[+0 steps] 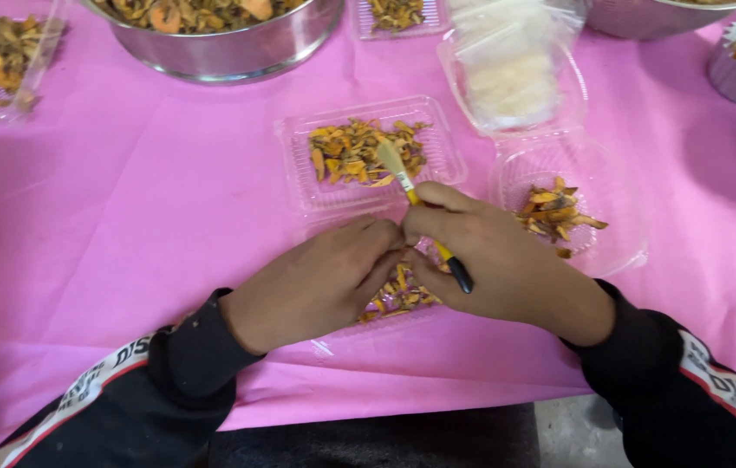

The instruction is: Sorting and packaging dried tea leaves into small plastic containers using a brush and hands.

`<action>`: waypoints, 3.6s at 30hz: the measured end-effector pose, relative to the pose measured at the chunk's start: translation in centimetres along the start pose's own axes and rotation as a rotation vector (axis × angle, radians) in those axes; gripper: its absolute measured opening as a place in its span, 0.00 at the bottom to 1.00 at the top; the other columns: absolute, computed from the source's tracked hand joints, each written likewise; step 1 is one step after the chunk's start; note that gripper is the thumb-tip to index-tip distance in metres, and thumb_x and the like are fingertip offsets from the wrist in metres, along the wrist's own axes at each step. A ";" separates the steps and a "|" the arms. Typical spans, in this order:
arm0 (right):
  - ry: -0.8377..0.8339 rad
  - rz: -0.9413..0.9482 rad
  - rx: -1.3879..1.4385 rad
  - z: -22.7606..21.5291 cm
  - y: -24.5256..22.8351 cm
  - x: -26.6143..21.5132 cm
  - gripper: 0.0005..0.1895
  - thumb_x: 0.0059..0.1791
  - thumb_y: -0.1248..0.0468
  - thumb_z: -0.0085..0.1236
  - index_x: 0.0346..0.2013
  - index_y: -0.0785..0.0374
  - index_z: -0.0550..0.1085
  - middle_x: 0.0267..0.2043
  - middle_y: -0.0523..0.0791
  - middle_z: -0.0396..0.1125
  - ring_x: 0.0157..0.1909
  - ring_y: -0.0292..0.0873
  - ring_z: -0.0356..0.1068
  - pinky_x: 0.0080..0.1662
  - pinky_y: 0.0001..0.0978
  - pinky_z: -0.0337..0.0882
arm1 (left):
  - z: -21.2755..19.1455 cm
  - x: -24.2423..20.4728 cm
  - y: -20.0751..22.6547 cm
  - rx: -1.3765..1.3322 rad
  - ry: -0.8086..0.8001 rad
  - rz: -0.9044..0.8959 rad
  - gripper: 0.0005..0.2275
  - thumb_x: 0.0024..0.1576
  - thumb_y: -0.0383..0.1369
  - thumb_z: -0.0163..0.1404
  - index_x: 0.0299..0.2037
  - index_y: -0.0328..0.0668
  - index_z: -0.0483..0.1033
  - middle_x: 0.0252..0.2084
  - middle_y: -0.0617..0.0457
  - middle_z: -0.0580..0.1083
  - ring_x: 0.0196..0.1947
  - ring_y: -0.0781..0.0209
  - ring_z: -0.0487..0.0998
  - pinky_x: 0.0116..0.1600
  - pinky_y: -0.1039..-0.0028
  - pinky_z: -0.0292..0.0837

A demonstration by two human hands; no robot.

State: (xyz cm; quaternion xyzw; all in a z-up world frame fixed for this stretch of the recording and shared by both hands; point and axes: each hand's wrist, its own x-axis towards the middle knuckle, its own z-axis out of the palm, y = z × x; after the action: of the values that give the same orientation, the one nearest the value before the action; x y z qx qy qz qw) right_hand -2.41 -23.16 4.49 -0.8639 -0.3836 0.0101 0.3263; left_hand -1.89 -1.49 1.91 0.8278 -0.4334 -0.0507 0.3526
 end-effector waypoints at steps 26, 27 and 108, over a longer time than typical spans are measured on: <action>0.391 -0.107 0.081 -0.5 -1.9 -2.2 0.13 0.55 0.66 0.45 0.52 0.64 0.71 0.27 0.39 0.66 0.21 0.32 0.61 0.32 0.21 0.64 | -1.6 -0.1 -0.8 -0.490 0.411 -0.379 0.10 0.66 0.28 0.47 0.30 0.46 0.67 0.23 0.62 0.65 0.24 0.73 0.61 0.30 0.78 0.58; 0.319 -0.125 0.074 -0.5 -1.8 -2.2 0.11 0.54 0.68 0.46 0.50 0.64 0.72 0.36 0.41 0.70 0.25 0.34 0.65 0.32 0.22 0.67 | -1.6 -0.1 -0.9 -0.534 0.406 -0.389 0.10 0.65 0.25 0.46 0.30 0.45 0.68 0.24 0.61 0.66 0.23 0.73 0.62 0.29 0.78 0.58; 0.337 -0.131 -0.100 -0.4 -1.7 -0.2 0.10 0.52 0.67 0.63 0.48 0.65 0.75 0.40 0.48 0.65 0.37 0.44 0.66 0.42 0.29 0.66 | -1.1 -0.2 0.5 -0.622 0.201 -0.116 0.10 0.67 0.28 0.43 0.30 0.47 0.65 0.26 0.64 0.56 0.25 0.73 0.54 0.30 0.78 0.50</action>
State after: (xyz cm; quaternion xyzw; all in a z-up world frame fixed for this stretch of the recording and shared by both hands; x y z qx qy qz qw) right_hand -3.55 -22.74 5.70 -0.8416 -0.3791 -0.1751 0.3424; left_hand -1.96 -0.94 2.98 0.7045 -0.3122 -0.1187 0.6262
